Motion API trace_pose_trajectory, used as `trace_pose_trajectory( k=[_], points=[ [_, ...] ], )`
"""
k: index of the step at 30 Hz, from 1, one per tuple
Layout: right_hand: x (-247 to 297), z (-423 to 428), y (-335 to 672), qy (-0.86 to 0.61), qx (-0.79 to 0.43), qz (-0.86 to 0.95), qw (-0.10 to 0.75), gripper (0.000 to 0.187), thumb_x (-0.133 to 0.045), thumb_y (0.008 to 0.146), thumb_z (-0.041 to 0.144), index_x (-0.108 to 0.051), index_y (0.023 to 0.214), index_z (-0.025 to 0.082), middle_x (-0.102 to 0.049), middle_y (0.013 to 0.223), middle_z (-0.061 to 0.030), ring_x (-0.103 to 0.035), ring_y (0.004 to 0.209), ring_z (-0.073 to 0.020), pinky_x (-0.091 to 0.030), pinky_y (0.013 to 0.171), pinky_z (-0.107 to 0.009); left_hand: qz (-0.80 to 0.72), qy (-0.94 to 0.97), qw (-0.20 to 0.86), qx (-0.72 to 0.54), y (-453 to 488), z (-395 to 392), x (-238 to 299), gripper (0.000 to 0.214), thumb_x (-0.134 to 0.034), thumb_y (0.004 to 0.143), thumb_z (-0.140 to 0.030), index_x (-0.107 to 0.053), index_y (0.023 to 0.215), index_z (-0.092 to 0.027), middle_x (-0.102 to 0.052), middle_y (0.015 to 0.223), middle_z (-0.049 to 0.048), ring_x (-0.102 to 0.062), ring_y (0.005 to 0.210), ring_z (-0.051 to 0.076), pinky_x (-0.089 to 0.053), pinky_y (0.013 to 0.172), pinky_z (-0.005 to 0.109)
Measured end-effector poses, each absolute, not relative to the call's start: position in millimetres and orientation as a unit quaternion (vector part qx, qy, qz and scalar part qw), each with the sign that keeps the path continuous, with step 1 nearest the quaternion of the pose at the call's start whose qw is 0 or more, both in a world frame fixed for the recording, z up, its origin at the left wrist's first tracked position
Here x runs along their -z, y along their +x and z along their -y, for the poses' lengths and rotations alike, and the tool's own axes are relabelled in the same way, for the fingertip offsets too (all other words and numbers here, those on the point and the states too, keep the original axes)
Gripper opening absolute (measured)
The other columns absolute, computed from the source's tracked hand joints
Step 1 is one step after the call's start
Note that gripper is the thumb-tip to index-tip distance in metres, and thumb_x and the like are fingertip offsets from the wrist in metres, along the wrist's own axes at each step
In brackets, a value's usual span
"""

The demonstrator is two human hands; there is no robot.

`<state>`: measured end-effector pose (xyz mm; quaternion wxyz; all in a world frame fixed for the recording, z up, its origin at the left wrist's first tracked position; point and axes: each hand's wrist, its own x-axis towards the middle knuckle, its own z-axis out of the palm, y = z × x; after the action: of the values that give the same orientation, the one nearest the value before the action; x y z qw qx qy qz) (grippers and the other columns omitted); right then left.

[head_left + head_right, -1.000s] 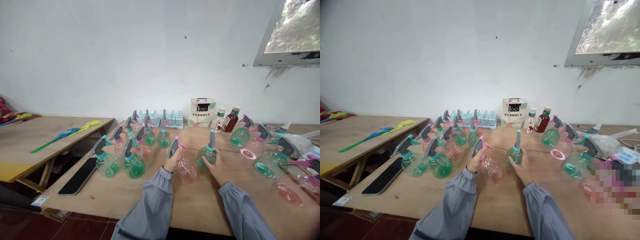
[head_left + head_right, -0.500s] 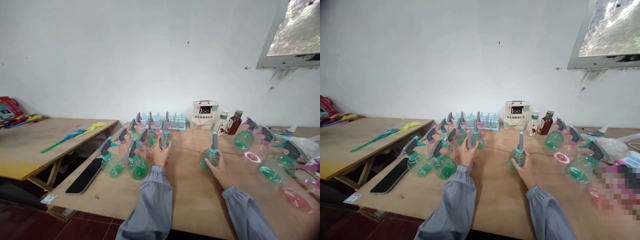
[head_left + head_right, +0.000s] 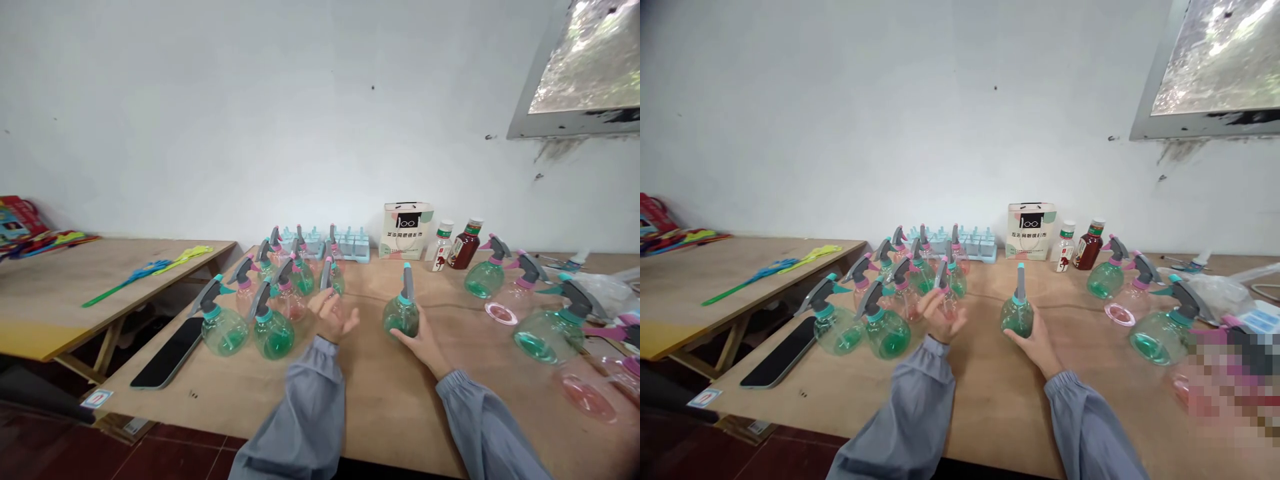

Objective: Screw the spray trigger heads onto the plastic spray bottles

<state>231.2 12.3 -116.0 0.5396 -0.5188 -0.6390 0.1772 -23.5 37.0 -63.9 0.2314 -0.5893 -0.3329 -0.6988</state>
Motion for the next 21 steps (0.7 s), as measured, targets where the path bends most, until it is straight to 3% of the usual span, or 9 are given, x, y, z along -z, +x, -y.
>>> trace_pose_trajectory(
  k=[4,6,9,12,15,18,20,21],
  points=[
    [117,2,216,-0.437,-0.204,0.724,0.493,0.090,-0.079,0.070,0.057,-0.042,0.144,0.022,-0.057,0.140,-0.0168,-0.053,0.133,-0.0350,-0.042,0.112,-0.058,0.286,-0.648,0.009,0.706,35,-5,53,0.111,-0.082,0.060,-0.058,-0.027,0.147,-0.016,-0.045,0.141,0.0221,-0.050,0.132,0.037,-0.044,0.108,0.052],
    [118,15,208,-0.418,-0.215,0.749,0.468,0.093,-0.080,0.070,0.057,-0.040,0.147,0.023,-0.054,0.144,-0.0167,-0.050,0.136,-0.0358,-0.040,0.113,-0.059,0.309,-0.668,-0.111,0.668,51,7,47,0.117,-0.083,0.063,-0.053,-0.017,0.153,-0.016,-0.041,0.147,0.0236,-0.046,0.137,0.037,-0.040,0.112,0.053],
    [122,46,202,-0.433,-0.220,0.749,0.451,0.091,-0.074,0.079,0.054,-0.031,0.154,0.025,-0.045,0.154,-0.0166,-0.043,0.143,-0.0347,-0.039,0.115,-0.060,0.335,-0.681,-0.218,0.614,54,14,44,0.097,-0.078,0.074,-0.041,-0.025,0.153,-0.021,-0.053,0.140,0.0188,-0.052,0.132,0.034,-0.040,0.112,0.053],
    [128,89,213,-0.481,-0.192,0.734,0.438,0.074,-0.061,0.091,0.045,-0.031,0.156,0.028,-0.043,0.157,-0.0120,-0.044,0.143,-0.0307,-0.041,0.115,-0.057,0.336,-0.698,-0.236,0.586,47,12,44,0.073,-0.074,0.077,-0.036,-0.044,0.143,-0.023,-0.061,0.134,0.0156,-0.056,0.127,0.034,-0.040,0.111,0.055],
    [136,132,241,-0.508,-0.129,0.765,0.374,0.061,-0.064,0.088,0.042,-0.049,0.147,0.035,-0.057,0.146,-0.0058,-0.057,0.132,-0.0321,-0.050,0.109,-0.056,0.329,-0.697,-0.238,0.591,42,10,42,0.061,-0.070,0.079,-0.033,-0.052,0.136,-0.023,-0.062,0.133,0.0147,-0.059,0.122,0.032,-0.042,0.109,0.053],
    [144,165,281,-0.468,-0.066,0.833,0.289,0.067,-0.071,0.081,0.040,-0.051,0.144,0.044,-0.059,0.143,-0.0009,-0.061,0.126,-0.0338,-0.054,0.104,-0.054,0.332,-0.669,-0.201,0.634,39,14,36,0.053,-0.066,0.080,-0.028,-0.054,0.132,-0.022,-0.064,0.129,0.0138,-0.060,0.119,0.030,-0.043,0.109,0.051],
    [149,181,311,-0.436,-0.048,0.850,0.292,0.068,-0.076,0.074,0.040,-0.054,0.138,0.051,-0.067,0.132,0.0030,-0.067,0.117,-0.0323,-0.059,0.096,-0.049,0.329,-0.660,-0.171,0.653,37,18,30,0.044,-0.064,0.081,-0.024,-0.058,0.124,-0.022,-0.066,0.124,0.0127,-0.059,0.120,0.030,-0.041,0.111,0.051],
    [151,189,325,-0.446,-0.042,0.828,0.337,0.062,-0.077,0.073,0.040,-0.060,0.130,0.055,-0.072,0.123,0.0053,-0.070,0.110,-0.0311,-0.061,0.091,-0.047,0.326,-0.660,-0.173,0.655,36,19,27,0.038,-0.063,0.082,-0.024,-0.060,0.120,-0.023,-0.067,0.121,0.0121,-0.060,0.119,0.029,-0.042,0.111,0.051]
  ],
)
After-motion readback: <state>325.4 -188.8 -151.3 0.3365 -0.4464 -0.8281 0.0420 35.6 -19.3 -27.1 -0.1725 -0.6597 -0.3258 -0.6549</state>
